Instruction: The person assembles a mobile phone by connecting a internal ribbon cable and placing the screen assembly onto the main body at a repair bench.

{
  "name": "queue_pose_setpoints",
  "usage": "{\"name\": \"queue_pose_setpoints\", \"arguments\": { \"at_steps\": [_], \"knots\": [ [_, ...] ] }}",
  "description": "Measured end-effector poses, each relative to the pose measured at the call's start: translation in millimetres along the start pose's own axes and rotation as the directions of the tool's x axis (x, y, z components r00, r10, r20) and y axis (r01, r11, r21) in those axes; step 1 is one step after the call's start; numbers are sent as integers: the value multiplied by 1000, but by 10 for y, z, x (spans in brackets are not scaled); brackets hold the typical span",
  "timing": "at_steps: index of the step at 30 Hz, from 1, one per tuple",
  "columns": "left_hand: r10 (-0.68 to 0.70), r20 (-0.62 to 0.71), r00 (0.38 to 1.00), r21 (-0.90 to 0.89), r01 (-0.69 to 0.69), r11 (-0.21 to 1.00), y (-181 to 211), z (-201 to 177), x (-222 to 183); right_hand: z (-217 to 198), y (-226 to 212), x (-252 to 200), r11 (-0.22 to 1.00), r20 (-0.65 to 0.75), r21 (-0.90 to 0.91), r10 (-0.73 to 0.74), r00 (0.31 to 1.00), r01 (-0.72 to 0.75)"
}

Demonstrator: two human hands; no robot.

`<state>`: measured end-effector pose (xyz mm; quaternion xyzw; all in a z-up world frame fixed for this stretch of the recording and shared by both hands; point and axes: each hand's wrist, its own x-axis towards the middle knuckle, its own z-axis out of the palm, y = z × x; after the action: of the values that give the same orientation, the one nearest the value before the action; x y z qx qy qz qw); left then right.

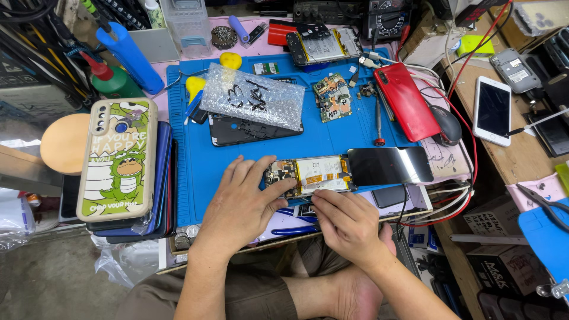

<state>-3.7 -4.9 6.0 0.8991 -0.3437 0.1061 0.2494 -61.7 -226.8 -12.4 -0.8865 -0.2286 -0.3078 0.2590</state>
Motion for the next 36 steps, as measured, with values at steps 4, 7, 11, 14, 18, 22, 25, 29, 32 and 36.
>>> {"name": "queue_pose_setpoints", "arguments": {
  "at_steps": [4, 7, 11, 14, 18, 22, 25, 29, 32, 36],
  "knots": [
    [-7, 10, 1000, -5, 7, 1000, -1, -3, -4, 4, -2, -13, 1000, -1, 12, 11, 1000, -11],
    [-3, 11, 1000, -3, 3, 1000, 4, -13, 7, -1, -13, -6, 1000, -4, 19, 7, 1000, -7],
    [6, 13, 1000, 4, -6, 1000, 5, -22, 6, -4, -32, -6, 1000, -2, 12, 24, 1000, -24],
    [15, -3, 1000, 0, -15, 1000, 8, -27, 1, -4, -32, -1, 999, -4, 16, 30, 1000, -29],
    [15, 8, 1000, 10, -15, 1000, 10, -18, 9, -1, -25, -4, 999, -4, 23, 32, 999, -32],
    [20, -3, 1000, 0, -20, 1000, 4, -2, 8, 11, -20, -27, 999, 0, 24, 33, 999, -33],
    [10, 1, 1000, -8, -10, 1000, -13, 1, -16, 34, -12, -40, 1000, -20, 21, 24, 1000, -23],
    [-18, 6, 1000, -55, 19, 998, -4, -8, -36, 66, -36, -42, 1000, -39, 12, 23, 999, -23],
    [-6, -12, 1000, -45, 5, 999, -11, -9, -44, 82, -23, -56, 1000, -41, 11, 21, 999, -21],
    [0, -14, 1000, -45, -1, 999, -19, -5, -37, 97, 6, -72, 1000, -43, 0, 4, 999, -4]
  ]
}}
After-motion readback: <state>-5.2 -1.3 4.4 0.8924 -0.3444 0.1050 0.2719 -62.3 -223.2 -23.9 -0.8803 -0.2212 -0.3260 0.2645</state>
